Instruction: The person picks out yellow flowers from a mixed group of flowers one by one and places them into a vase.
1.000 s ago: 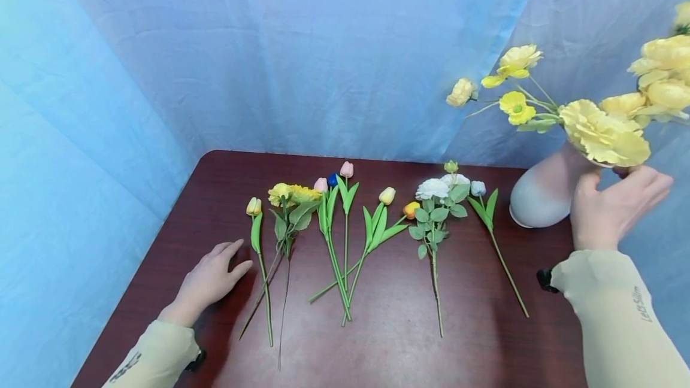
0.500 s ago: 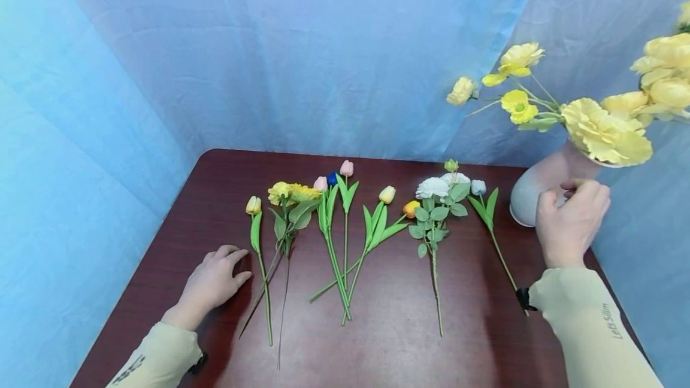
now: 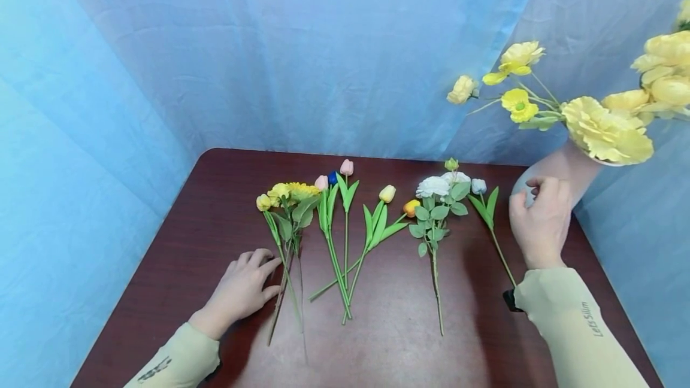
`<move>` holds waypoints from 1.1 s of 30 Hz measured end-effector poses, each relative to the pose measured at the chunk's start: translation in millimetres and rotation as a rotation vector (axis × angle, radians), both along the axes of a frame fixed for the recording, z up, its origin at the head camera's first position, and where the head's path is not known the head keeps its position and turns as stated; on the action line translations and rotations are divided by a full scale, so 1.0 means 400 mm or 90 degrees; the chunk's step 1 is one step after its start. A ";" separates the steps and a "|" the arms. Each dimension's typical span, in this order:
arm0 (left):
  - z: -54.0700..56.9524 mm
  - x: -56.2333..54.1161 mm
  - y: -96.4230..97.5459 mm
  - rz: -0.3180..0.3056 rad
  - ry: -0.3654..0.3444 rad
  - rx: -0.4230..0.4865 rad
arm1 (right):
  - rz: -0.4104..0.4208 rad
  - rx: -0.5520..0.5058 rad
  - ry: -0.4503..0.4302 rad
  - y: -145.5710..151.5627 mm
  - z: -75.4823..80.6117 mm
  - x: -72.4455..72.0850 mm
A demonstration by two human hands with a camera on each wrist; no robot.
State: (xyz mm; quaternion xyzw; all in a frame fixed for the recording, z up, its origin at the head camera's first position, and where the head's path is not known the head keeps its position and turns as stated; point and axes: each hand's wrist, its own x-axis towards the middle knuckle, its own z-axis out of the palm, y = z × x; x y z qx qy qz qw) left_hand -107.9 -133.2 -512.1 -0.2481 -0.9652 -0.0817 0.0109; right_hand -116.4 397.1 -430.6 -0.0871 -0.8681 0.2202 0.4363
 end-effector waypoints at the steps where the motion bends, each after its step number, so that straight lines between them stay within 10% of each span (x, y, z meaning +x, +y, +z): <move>1: 0.000 0.001 0.011 -0.011 0.004 0.002 | 0.013 0.004 -0.015 -0.007 -0.001 -0.001; 16: 0.002 -0.006 0.119 -0.175 0.001 -0.003 | 0.269 0.117 -0.272 -0.210 -0.029 -0.058; 33: 0.014 -0.051 -0.034 0.043 -0.173 -0.059 | 0.455 0.196 -0.449 -0.548 -0.068 -0.074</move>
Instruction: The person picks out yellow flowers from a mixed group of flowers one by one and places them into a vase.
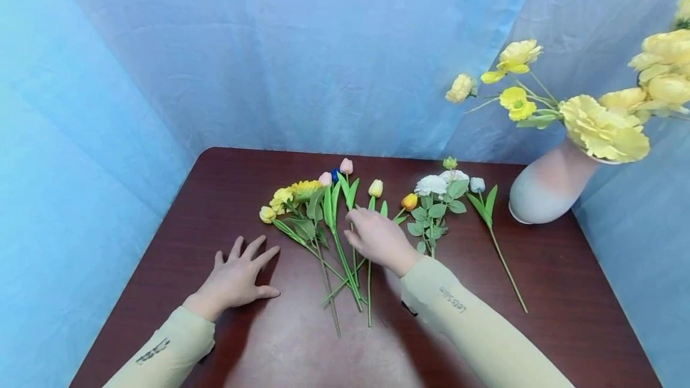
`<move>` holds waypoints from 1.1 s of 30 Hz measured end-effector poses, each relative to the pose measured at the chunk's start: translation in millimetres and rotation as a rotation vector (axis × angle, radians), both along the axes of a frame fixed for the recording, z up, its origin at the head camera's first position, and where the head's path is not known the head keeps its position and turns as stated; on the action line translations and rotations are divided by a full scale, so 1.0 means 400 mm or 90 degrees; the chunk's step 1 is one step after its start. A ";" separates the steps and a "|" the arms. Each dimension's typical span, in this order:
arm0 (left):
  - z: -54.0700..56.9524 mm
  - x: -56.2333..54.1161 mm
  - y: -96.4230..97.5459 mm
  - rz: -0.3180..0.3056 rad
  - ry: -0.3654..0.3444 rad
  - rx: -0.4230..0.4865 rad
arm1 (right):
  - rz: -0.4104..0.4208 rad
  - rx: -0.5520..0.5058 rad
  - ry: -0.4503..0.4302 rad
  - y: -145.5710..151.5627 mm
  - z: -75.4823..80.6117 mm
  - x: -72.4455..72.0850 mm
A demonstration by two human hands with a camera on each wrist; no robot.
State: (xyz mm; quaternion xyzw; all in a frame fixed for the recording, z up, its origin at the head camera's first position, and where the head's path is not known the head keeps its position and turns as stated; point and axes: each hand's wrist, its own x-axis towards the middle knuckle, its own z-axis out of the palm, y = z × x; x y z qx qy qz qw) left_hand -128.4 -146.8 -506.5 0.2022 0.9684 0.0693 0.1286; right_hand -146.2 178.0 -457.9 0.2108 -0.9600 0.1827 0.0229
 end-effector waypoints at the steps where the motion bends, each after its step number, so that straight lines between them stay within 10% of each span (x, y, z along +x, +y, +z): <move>1: 0.001 -0.002 -0.004 0.018 -0.012 0.001 | 0.005 0.004 -0.007 -0.011 -0.005 0.000; 8: -0.002 -0.006 -0.025 0.094 -0.068 0.014 | 0.026 0.019 -0.066 -0.083 -0.033 0.005; 33: -0.005 -0.007 -0.019 0.095 -0.074 0.018 | -0.126 -0.064 -0.141 -0.174 -0.118 0.015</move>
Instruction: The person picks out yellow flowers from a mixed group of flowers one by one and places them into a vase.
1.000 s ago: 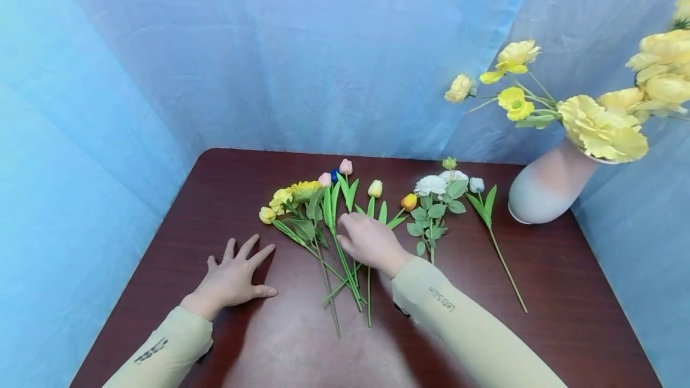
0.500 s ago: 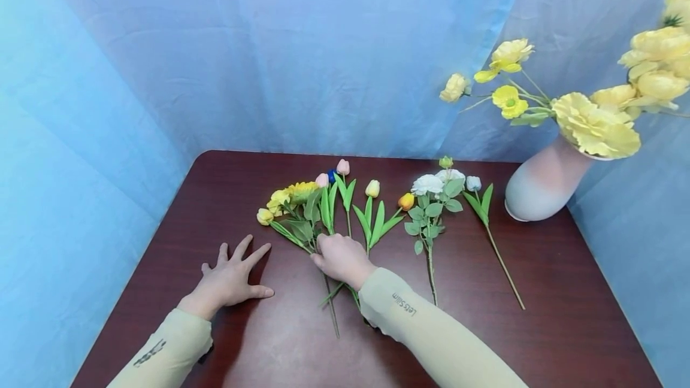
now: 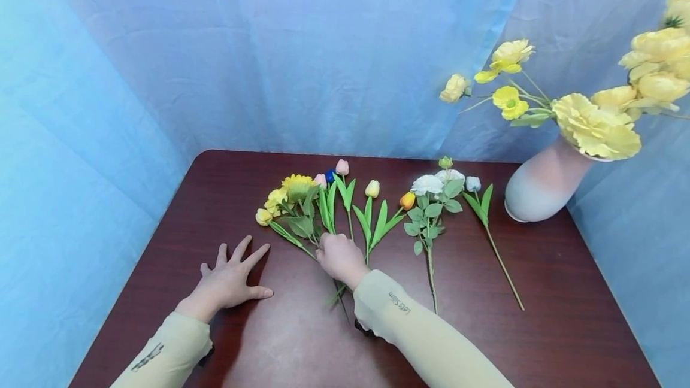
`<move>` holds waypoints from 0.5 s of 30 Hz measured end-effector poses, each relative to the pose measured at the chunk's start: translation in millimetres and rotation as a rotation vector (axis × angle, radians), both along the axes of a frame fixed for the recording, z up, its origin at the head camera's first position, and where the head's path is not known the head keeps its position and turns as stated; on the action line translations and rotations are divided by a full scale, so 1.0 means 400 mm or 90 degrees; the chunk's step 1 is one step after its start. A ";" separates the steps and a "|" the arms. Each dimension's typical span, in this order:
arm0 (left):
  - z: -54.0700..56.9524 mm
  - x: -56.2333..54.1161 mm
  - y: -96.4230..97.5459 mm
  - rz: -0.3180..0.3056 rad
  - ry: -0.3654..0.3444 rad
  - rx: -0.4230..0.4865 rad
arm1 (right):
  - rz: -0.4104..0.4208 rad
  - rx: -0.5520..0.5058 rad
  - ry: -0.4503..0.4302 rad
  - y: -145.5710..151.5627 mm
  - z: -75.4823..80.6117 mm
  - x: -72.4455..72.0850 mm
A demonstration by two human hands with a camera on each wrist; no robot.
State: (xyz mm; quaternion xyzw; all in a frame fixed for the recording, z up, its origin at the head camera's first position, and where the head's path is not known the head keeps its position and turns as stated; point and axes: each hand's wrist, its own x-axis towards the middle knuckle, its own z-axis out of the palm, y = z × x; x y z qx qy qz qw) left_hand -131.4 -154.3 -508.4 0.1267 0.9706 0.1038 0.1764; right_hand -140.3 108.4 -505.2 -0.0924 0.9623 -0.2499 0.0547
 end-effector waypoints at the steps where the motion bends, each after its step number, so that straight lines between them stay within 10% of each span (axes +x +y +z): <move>1: -0.001 0.001 -0.001 -0.002 0.005 0.000 | -0.001 -0.009 0.004 0.004 0.005 -0.001; 15: 0.026 0.025 0.062 -0.120 0.110 0.051 | -0.018 -0.226 0.035 0.105 0.150 -0.022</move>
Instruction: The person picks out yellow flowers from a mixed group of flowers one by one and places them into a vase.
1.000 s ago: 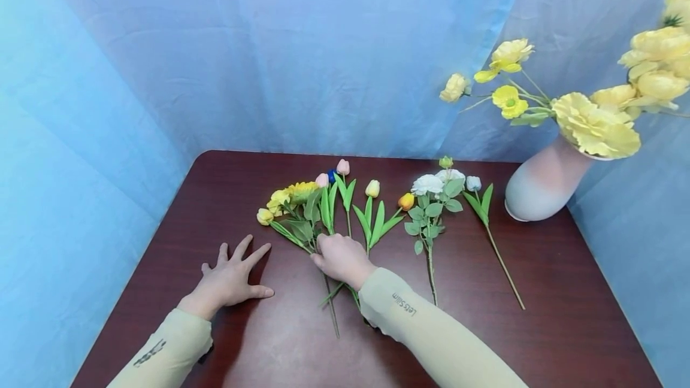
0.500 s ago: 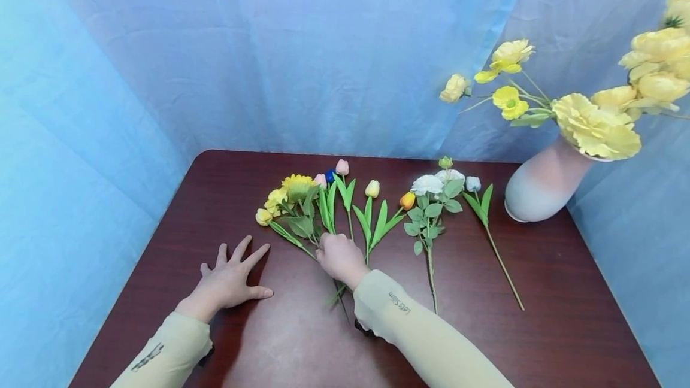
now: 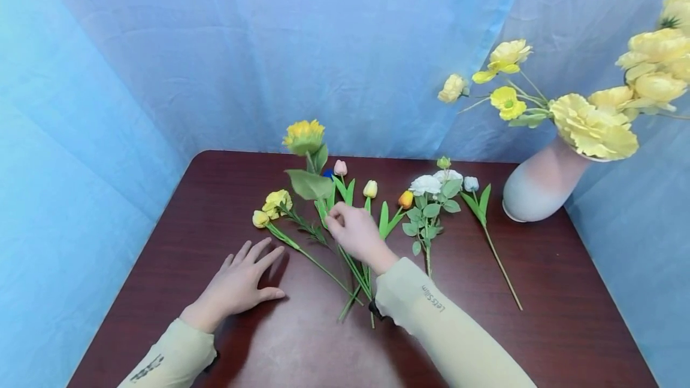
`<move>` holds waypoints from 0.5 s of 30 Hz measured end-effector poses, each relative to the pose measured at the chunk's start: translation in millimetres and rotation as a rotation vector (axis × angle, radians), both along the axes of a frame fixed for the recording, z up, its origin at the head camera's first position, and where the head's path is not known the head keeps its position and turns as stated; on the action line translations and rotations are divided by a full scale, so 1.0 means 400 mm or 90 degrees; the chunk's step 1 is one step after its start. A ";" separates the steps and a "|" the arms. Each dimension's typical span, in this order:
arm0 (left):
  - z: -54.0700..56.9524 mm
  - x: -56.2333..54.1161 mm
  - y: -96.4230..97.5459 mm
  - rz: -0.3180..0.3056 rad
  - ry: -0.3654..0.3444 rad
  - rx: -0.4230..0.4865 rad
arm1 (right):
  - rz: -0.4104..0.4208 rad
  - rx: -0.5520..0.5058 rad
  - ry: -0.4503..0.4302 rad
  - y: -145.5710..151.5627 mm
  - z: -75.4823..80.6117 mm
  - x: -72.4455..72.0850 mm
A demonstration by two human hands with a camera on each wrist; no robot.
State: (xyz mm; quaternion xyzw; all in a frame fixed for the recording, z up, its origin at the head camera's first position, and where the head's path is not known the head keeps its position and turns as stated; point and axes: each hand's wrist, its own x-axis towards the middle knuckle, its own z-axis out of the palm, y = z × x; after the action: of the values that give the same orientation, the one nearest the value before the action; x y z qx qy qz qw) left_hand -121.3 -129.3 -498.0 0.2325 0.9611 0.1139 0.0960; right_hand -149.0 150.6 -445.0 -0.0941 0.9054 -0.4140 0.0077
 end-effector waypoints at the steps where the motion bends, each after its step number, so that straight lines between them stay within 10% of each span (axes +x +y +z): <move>1: 0.002 0.002 0.007 -0.013 0.011 0.001 | -0.009 -0.004 0.010 0.011 0.014 -0.002; 8: 0.004 0.023 0.042 -0.070 0.019 0.010 | -0.076 0.022 0.115 0.115 0.096 -0.018; 15: -0.008 0.041 0.051 -0.095 0.013 0.001 | -0.132 0.177 0.344 0.259 0.158 -0.018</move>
State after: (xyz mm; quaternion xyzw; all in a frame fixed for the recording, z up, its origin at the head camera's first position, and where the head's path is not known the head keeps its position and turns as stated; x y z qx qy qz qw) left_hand -105.0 -109.1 -501.4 0.3047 0.9420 0.1047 0.0940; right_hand -156.3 254.3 -381.6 -0.1059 0.9271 -0.2451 -0.2629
